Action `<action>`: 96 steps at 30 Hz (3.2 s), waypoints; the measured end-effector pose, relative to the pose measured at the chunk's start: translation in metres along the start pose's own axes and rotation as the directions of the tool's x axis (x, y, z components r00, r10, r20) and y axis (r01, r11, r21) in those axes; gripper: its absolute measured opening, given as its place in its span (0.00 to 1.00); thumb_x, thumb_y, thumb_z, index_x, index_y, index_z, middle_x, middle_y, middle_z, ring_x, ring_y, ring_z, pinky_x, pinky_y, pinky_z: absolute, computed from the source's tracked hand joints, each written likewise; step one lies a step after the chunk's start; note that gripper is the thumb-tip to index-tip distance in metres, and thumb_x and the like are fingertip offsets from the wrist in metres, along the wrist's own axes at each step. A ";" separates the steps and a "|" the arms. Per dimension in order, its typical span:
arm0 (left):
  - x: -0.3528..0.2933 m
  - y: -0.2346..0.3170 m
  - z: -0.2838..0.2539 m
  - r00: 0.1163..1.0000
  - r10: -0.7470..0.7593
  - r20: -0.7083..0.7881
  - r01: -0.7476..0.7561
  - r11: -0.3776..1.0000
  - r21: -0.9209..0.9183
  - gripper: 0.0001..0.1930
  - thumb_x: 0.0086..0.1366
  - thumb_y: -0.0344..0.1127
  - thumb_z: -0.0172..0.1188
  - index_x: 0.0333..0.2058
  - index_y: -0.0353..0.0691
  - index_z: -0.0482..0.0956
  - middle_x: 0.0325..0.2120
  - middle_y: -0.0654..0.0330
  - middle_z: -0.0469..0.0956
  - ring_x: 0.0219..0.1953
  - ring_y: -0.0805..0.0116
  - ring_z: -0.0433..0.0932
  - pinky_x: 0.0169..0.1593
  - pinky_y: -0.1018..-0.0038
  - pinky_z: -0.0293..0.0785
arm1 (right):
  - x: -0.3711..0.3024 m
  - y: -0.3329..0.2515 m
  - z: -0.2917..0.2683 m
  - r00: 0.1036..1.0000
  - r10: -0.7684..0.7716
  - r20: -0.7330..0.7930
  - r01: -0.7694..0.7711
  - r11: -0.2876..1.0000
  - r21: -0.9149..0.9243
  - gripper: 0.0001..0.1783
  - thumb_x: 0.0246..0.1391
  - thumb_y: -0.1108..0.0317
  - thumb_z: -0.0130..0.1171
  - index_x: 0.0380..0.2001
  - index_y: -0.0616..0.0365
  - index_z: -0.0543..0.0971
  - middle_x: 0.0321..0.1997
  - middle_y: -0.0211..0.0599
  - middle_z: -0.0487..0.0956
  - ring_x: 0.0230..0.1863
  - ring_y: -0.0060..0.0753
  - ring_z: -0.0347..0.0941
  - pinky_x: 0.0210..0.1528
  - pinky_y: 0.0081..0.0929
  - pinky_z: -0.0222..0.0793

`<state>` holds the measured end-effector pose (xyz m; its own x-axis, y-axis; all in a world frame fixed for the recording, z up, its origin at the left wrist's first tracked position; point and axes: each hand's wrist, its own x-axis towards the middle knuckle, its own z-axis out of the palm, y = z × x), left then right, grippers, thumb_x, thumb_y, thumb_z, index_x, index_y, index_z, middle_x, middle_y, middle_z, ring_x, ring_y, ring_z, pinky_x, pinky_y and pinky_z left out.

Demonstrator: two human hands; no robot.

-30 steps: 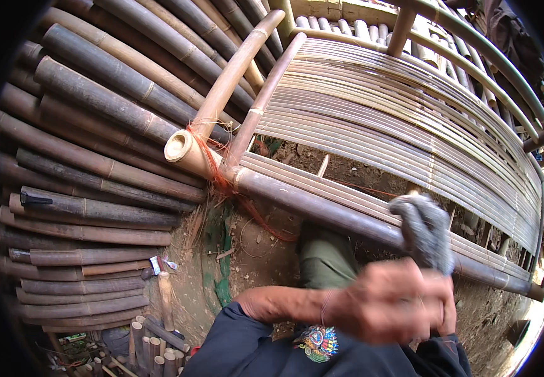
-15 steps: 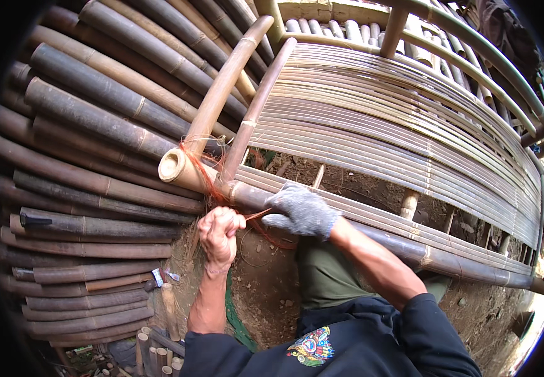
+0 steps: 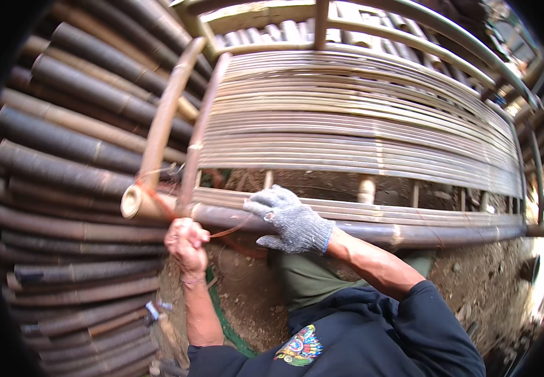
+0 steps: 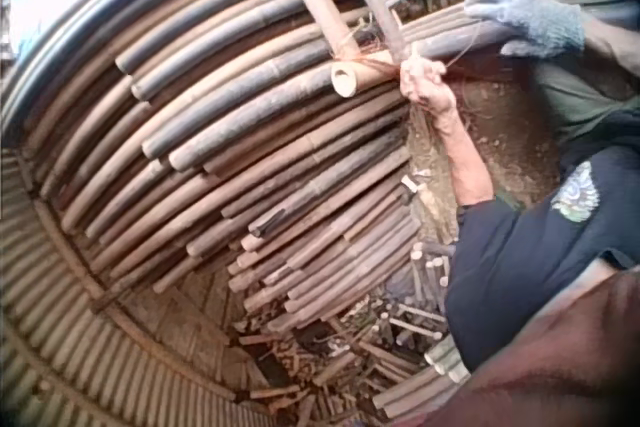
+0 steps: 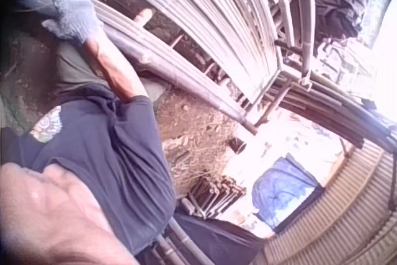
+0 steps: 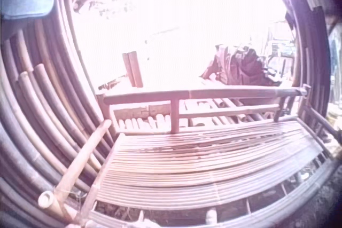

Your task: The person sits on the ground and weaves thin bamboo strips into a larger bamboo frame using a red string. They wrap the string around the frame and weave the strips through the structure to secure them.

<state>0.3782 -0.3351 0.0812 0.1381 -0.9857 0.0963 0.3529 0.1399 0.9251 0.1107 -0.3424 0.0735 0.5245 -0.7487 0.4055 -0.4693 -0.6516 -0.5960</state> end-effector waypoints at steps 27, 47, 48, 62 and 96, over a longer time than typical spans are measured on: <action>0.102 -0.147 -0.003 0.914 0.088 0.395 -0.401 0.326 0.856 0.15 0.71 0.39 0.54 0.36 0.31 0.82 0.34 0.51 0.80 0.37 0.52 0.78 0.51 0.61 0.71 | -0.290 0.101 -0.177 0.676 0.525 -0.517 -0.618 0.023 -0.786 0.07 0.54 0.61 0.55 0.25 0.46 0.79 0.26 0.34 0.76 0.28 0.37 0.75 0.31 0.40 0.69; 0.099 -0.139 -0.011 0.822 -0.144 0.551 -0.504 0.267 0.821 0.18 0.69 0.40 0.52 0.22 0.34 0.71 0.21 0.46 0.70 0.27 0.43 0.71 0.35 0.54 0.62 | -0.288 0.111 -0.158 0.638 0.557 -0.531 -0.761 0.351 -0.546 0.20 0.58 0.48 0.55 0.27 0.52 0.82 0.31 0.44 0.80 0.38 0.48 0.76 0.50 0.45 0.64; 0.101 -0.141 -0.013 0.815 -0.150 0.560 -0.514 0.258 0.818 0.18 0.69 0.40 0.51 0.23 0.35 0.72 0.22 0.46 0.71 0.28 0.43 0.72 0.35 0.54 0.63 | -0.285 0.108 -0.160 0.652 0.546 -0.526 -0.750 0.364 -0.551 0.19 0.58 0.49 0.54 0.26 0.52 0.82 0.30 0.43 0.80 0.37 0.48 0.76 0.49 0.44 0.65; 0.096 -0.129 0.005 0.868 -0.265 0.421 -0.387 0.172 0.906 0.19 0.72 0.45 0.49 0.27 0.38 0.77 0.23 0.48 0.77 0.32 0.46 0.76 0.38 0.57 0.69 | -0.299 0.113 -0.162 0.710 0.590 -0.386 -0.660 0.366 -0.656 0.14 0.62 0.57 0.50 0.29 0.51 0.80 0.31 0.40 0.80 0.37 0.47 0.74 0.45 0.47 0.65; 0.102 -0.142 0.052 0.828 -0.482 0.288 -0.244 0.153 0.958 0.21 0.63 0.49 0.47 0.48 0.45 0.79 0.42 0.45 0.82 0.47 0.42 0.80 0.56 0.51 0.70 | 0.022 0.171 0.077 0.732 0.250 0.634 0.096 0.883 -0.459 0.10 0.53 0.68 0.55 0.24 0.53 0.84 0.29 0.48 0.83 0.34 0.50 0.81 0.34 0.39 0.77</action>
<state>0.2940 -0.4607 -0.0210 -0.3220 -0.9103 -0.2603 -0.8657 0.1718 0.4701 0.0968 -0.4607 -0.0723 0.7167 -0.6333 -0.2920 -0.6904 -0.7035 -0.1688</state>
